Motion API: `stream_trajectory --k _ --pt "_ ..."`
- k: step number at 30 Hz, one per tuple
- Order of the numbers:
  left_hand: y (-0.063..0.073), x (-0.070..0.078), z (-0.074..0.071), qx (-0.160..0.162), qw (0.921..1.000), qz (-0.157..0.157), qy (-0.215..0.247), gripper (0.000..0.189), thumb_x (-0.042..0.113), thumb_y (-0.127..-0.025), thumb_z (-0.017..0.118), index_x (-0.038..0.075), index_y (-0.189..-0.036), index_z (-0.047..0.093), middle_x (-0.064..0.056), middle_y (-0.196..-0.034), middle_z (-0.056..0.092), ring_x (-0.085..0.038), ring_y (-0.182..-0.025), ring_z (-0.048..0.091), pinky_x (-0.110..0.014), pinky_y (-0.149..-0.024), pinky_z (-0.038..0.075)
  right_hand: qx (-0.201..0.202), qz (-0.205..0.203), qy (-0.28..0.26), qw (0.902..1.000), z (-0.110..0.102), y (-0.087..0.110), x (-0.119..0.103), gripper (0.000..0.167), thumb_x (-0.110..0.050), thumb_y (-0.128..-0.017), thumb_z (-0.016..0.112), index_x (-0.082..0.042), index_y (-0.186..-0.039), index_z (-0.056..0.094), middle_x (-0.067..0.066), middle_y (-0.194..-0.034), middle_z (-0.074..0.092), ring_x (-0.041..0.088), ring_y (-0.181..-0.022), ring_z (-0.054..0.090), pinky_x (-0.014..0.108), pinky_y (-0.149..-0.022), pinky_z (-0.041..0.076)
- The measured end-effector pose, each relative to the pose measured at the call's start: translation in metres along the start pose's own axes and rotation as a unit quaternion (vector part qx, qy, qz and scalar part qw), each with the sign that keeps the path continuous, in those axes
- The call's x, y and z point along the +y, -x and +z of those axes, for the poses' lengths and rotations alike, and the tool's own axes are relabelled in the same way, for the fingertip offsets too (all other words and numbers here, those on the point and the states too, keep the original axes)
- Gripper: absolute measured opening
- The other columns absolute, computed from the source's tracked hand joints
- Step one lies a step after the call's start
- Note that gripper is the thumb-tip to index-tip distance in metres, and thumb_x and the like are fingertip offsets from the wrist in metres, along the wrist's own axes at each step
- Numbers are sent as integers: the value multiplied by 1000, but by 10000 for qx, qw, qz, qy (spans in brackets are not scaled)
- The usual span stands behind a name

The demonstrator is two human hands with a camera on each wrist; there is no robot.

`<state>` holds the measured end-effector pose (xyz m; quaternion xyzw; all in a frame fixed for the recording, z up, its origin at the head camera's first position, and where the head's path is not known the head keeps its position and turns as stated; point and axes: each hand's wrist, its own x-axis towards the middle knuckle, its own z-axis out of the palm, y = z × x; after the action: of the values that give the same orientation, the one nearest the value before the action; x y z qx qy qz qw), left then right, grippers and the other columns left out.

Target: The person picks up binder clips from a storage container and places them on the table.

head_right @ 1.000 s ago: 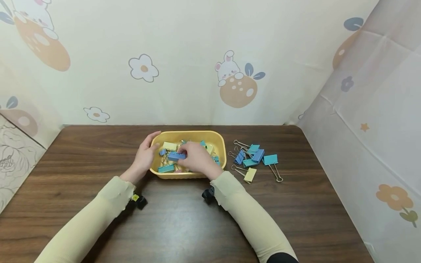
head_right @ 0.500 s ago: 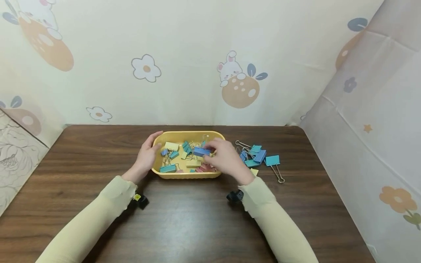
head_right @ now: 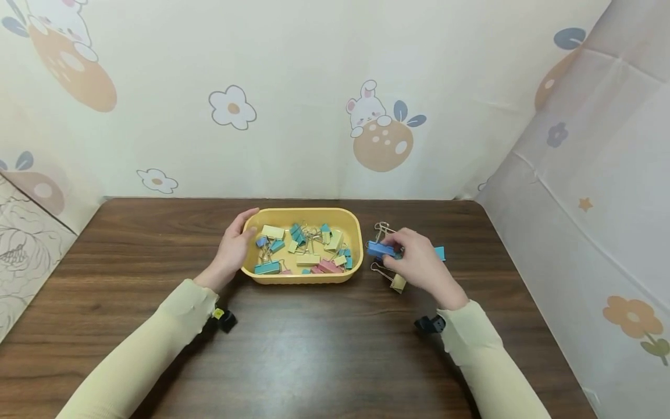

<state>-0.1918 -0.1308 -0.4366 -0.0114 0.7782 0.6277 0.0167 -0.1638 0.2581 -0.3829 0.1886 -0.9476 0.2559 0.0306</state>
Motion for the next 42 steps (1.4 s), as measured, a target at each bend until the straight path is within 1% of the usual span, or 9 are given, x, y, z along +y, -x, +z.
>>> stream_trajectory --k 8,13,16,20,24,31,35,39,42 --pt "0 1 0 -42 10000 -33 -46 44 15 -108 40 22 -151 41 -7 -149 45 -24 -131 45 -47 -109 33 -312 4 304 9990 6 25 21 25 -12 -84 75 -3 -106 71 6 -97 64 22 -84 58 41 -73 49" --pt "0 0 -1 -37 10000 -36 -38 45 15 -107 40 21 -152 40 -7 -150 44 -26 -130 45 -49 -108 34 -488 50 464 9977 10 26 22 25 -13 -85 76 -3 -107 73 7 -100 65 23 -87 60 45 -78 51" --pt "0 -1 -1 -42 10000 -47 -9 45 15 -108 39 21 -152 39 -7 -150 44 -26 -129 45 -49 -108 34 -559 36 573 9968 11 25 20 23 -14 -85 76 -3 -106 74 8 -100 65 23 -86 60 46 -77 52" --pt "0 -1 1 -52 9999 -93 20 45 16 -108 40 21 -152 39 -6 -150 44 -25 -130 45 -48 -109 33 -604 50 728 9955 12 26 19 22 -14 -85 77 -4 -104 74 7 -97 65 21 -82 58 44 -73 50" --pt "0 -1 2 -44 10000 -80 16 45 15 -108 40 20 -152 39 -6 -151 43 -25 -132 43 -48 -111 31 -639 166 810 9945 11 27 20 24 -17 -85 77 -5 -106 74 7 -99 66 21 -83 59 43 -73 51" --pt "-1 0 1 -83 9999 -59 59 45 15 -108 39 21 -152 39 -6 -151 43 -25 -131 44 -48 -110 32 -437 188 582 9972 2 26 20 28 -18 -85 78 -5 -109 72 7 -101 68 24 -88 62 46 -76 51" --pt "-1 1 1 -75 9999 -82 33 45 15 -108 39 22 -152 39 -5 -152 42 -24 -133 42 -48 -112 30 -280 154 354 9989 -2 22 18 28 -17 -88 76 -5 -113 72 8 -104 69 24 -90 62 45 -76 51" --pt "0 1 0 -80 9999 -87 43 45 14 -108 40 21 -152 39 -6 -152 42 -24 -134 42 -48 -112 30 14 16 201 9998 -3 14 9 24 -16 -90 74 -6 -112 72 6 -101 68 23 -88 63 41 -71 50" --pt "0 2 0 -59 9999 -79 71 45 14 -108 40 21 -152 40 -6 -151 43 -24 -133 42 -47 -112 31 171 -118 69 9998 -1 5 -4 23 -16 -90 75 -8 -111 72 4 -99 67 23 -87 62 38 -68 49"
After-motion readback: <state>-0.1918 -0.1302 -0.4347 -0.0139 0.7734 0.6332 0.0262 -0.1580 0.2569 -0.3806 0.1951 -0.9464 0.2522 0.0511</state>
